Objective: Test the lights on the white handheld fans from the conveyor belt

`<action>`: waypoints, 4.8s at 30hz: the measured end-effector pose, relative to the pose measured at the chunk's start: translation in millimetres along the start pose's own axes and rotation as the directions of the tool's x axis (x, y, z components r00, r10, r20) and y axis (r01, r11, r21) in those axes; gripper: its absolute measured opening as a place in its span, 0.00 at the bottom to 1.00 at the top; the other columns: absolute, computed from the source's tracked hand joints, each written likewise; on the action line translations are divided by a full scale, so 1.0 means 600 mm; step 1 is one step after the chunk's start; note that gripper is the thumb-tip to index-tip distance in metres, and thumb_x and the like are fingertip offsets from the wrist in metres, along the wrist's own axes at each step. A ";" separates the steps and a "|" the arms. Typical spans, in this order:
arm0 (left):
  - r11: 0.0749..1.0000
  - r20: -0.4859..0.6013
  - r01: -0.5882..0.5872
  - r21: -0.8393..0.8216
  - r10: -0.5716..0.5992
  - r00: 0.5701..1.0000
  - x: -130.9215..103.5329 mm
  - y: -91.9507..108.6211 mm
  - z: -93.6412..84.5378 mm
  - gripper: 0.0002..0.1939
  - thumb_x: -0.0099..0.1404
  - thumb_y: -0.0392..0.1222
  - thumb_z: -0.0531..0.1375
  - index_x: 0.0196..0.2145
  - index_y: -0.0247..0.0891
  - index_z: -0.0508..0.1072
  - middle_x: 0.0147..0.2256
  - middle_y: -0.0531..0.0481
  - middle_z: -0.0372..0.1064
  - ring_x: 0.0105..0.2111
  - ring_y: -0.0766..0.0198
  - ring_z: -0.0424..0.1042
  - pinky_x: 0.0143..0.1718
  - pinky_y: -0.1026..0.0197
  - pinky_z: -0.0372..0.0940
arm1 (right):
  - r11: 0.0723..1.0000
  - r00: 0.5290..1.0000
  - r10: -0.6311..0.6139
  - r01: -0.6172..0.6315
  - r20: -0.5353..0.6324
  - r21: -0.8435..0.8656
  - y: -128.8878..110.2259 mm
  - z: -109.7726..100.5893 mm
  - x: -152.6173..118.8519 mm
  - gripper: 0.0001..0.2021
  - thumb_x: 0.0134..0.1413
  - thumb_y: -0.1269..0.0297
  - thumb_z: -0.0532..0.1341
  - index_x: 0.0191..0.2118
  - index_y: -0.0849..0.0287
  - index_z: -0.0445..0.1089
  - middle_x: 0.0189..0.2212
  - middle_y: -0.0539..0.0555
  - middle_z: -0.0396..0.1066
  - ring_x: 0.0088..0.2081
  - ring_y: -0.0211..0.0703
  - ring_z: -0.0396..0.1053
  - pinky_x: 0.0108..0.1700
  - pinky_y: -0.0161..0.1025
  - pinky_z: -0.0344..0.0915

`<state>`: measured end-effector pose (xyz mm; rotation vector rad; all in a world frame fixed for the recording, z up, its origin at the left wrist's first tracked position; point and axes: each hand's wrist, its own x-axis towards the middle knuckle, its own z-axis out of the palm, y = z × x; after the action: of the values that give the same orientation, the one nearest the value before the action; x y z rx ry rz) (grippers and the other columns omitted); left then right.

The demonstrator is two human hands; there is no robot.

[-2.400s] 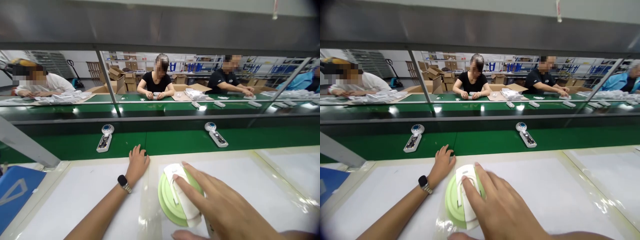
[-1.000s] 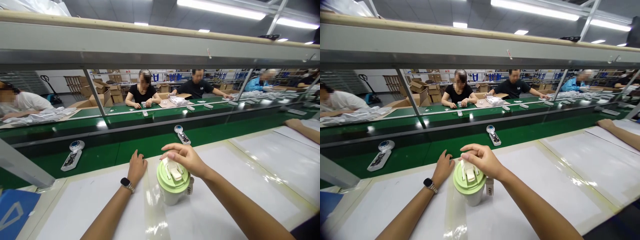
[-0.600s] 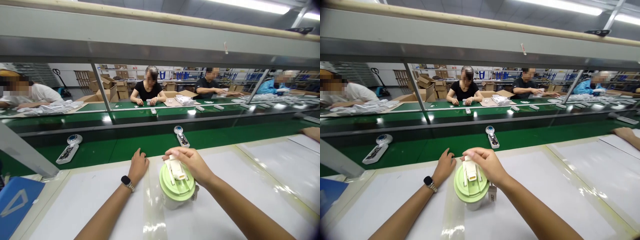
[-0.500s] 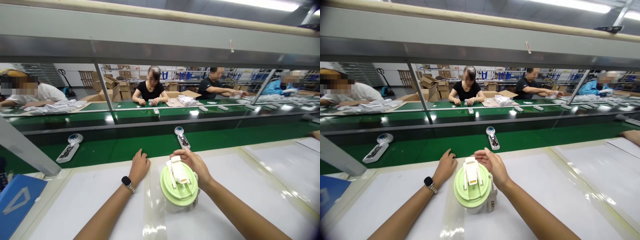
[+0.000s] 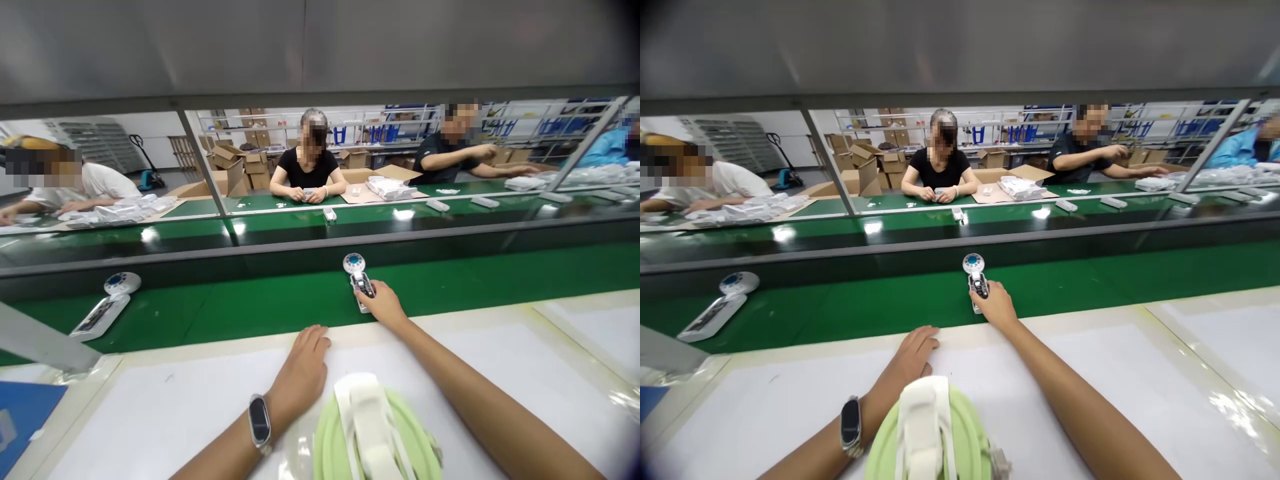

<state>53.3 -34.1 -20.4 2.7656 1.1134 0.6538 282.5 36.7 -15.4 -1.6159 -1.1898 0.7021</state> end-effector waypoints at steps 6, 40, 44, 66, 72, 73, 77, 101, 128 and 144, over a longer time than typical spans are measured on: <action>0.999 0.051 0.015 -0.038 -0.013 0.999 0.006 0.006 -0.015 0.18 0.55 0.26 0.48 0.43 0.35 0.63 0.50 0.39 0.60 0.53 0.53 0.56 0.53 0.45 0.58 | 0.998 0.972 0.039 -0.050 0.233 0.044 -0.007 0.036 0.026 0.13 0.39 0.60 0.63 0.34 0.60 0.66 0.28 0.53 0.69 0.35 0.48 0.68 0.36 0.40 0.63; 0.996 0.173 -0.004 -0.091 0.019 0.985 0.015 0.002 -0.020 0.16 0.59 0.29 0.47 0.46 0.32 0.61 0.52 0.38 0.56 0.54 0.52 0.54 0.54 0.43 0.54 | 0.712 0.738 -0.028 -0.459 0.674 0.532 -0.045 0.031 -0.039 0.19 0.43 0.74 0.58 0.45 0.56 0.62 0.41 0.53 0.70 0.36 0.44 0.72 0.38 0.45 0.72; 0.995 0.165 0.002 -0.101 0.015 0.986 0.015 0.003 -0.020 0.17 0.59 0.29 0.47 0.46 0.33 0.60 0.52 0.38 0.57 0.54 0.52 0.54 0.54 0.42 0.55 | 0.703 0.714 -0.068 -0.462 0.697 0.541 -0.045 0.029 -0.041 0.20 0.41 0.73 0.61 0.44 0.55 0.62 0.42 0.53 0.69 0.37 0.44 0.72 0.41 0.48 0.71; 0.995 0.164 -0.008 -0.099 0.025 0.986 0.017 0.002 -0.022 0.15 0.60 0.31 0.48 0.46 0.34 0.61 0.52 0.38 0.57 0.54 0.52 0.55 0.54 0.43 0.55 | 0.722 0.766 0.016 -0.453 0.642 0.523 -0.050 0.034 -0.043 0.20 0.42 0.77 0.56 0.45 0.58 0.61 0.41 0.53 0.70 0.37 0.45 0.73 0.35 0.43 0.73; 0.991 0.136 0.052 -0.125 -0.034 0.990 0.016 0.006 -0.021 0.19 0.60 0.32 0.48 0.50 0.35 0.57 0.53 0.38 0.56 0.56 0.52 0.53 0.54 0.43 0.54 | 0.699 0.710 -0.064 -0.470 0.701 0.539 -0.041 0.030 -0.040 0.23 0.39 0.78 0.58 0.46 0.59 0.61 0.40 0.55 0.70 0.38 0.46 0.72 0.39 0.46 0.72; 0.989 0.102 0.085 -0.123 -0.073 0.992 0.016 0.006 -0.021 0.20 0.60 0.32 0.49 0.51 0.35 0.56 0.54 0.37 0.54 0.57 0.52 0.51 0.55 0.43 0.53 | 0.695 0.702 -0.066 -0.478 0.709 0.538 -0.042 0.029 -0.041 0.24 0.39 0.78 0.58 0.47 0.59 0.60 0.40 0.55 0.70 0.38 0.45 0.72 0.40 0.45 0.72; 0.970 -0.121 0.223 -0.098 -0.234 0.965 0.018 0.002 -0.024 0.27 0.60 0.34 0.51 0.56 0.34 0.46 0.60 0.36 0.42 0.61 0.50 0.41 0.57 0.41 0.46 | 0.673 0.648 -0.054 -0.539 0.760 0.507 -0.049 0.028 -0.051 0.25 0.38 0.76 0.60 0.48 0.60 0.60 0.40 0.55 0.70 0.37 0.45 0.72 0.37 0.42 0.72; 0.975 -0.152 0.199 0.099 -0.183 0.971 0.021 -0.001 -0.024 0.36 0.62 0.49 0.51 0.61 0.38 0.35 0.61 0.38 0.44 0.61 0.42 0.36 0.55 0.38 0.42 | 0.690 0.328 -0.221 -0.613 0.919 0.385 -0.047 0.031 -0.079 0.28 0.42 0.68 0.64 0.51 0.61 0.56 0.40 0.57 0.71 0.39 0.47 0.72 0.40 0.44 0.69; 0.986 -0.048 0.166 0.033 -0.164 0.985 0.019 0.010 -0.020 0.32 0.58 0.31 0.51 0.59 0.34 0.45 0.62 0.35 0.36 0.61 0.47 0.37 0.56 0.41 0.46 | 0.944 0.935 -0.319 0.300 0.156 0.137 0.061 0.016 0.078 0.21 0.45 0.69 0.59 0.48 0.58 0.59 0.43 0.57 0.69 0.44 0.50 0.68 0.47 0.50 0.65; 0.984 0.020 0.177 -0.034 -0.176 0.984 0.018 0.006 -0.019 0.25 0.60 0.34 0.50 0.55 0.34 0.50 0.60 0.33 0.41 0.60 0.50 0.43 0.55 0.43 0.50 | 0.682 0.655 -0.712 0.731 0.254 0.027 -0.010 0.031 -0.038 0.14 0.51 0.74 0.52 0.44 0.57 0.62 0.33 0.52 0.70 0.31 0.38 0.68 0.35 0.36 0.66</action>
<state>57.8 -30.3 -5.3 2.5989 1.3108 0.6213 256.1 22.7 -18.4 -0.9629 -1.9077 0.3230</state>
